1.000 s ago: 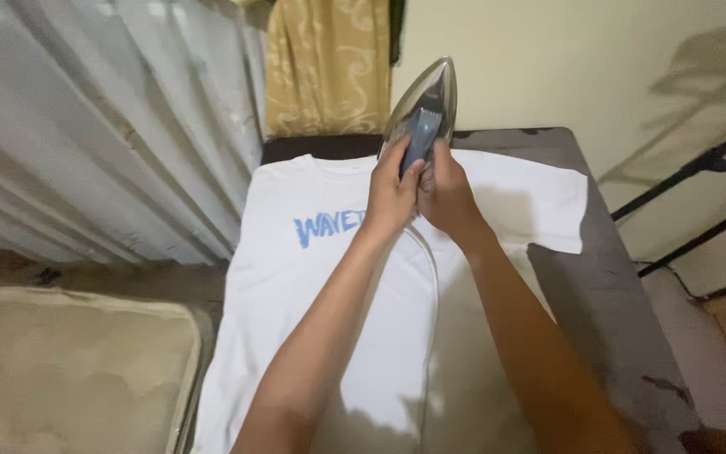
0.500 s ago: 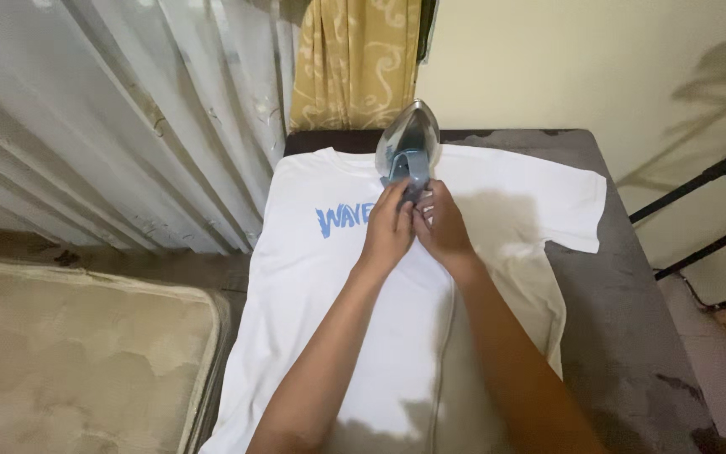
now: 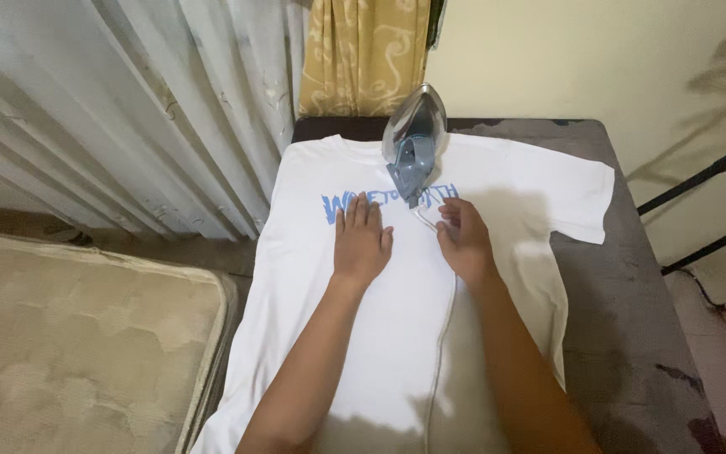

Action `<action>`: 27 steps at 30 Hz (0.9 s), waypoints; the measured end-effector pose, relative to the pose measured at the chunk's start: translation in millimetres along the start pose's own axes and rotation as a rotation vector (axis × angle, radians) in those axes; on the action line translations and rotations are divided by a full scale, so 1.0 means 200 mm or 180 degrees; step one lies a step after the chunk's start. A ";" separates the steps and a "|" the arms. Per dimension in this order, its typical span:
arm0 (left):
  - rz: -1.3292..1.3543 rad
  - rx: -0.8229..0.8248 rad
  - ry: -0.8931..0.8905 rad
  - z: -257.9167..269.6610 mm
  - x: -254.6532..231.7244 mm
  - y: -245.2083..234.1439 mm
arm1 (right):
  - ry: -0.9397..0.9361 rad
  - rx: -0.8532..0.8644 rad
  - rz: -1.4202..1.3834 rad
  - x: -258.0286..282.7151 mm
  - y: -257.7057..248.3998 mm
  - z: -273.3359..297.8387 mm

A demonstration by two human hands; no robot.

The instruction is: The person irons a white t-shirt laid flat on a table. They use a handheld iron to smooth the front and sleeves, moving the iron back and forth while holding the fabric with the other hand.

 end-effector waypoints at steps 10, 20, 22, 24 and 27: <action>-0.0003 0.0263 -0.0199 -0.10 0.06 0.05 | 0.0398 0.0222 0.0523 -0.16 -0.02 -0.08; -0.0337 0.0356 -0.0582 -0.62 0.30 0.14 | -0.1061 0.0339 0.1573 -0.49 0.02 -0.49; -0.0474 0.0488 -0.0635 -0.66 0.31 0.16 | -0.1070 0.0387 0.1858 -0.50 0.05 -0.52; -0.0554 0.0531 -0.0681 -0.69 0.31 0.16 | -0.1021 0.0477 0.2098 -0.50 0.07 -0.54; -0.0653 0.0539 -0.0694 -0.71 0.31 0.17 | -0.0926 0.0557 0.2311 -0.49 0.05 -0.58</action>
Point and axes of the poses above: each hand's wrist, its own z-axis away from the middle knuckle, its own y-axis out of the palm, x = y × z, the point moved 9 cm from there along -z, towards the middle knuckle, and after that the axes turned 13 degrees about -y, right-handed, at the moved point
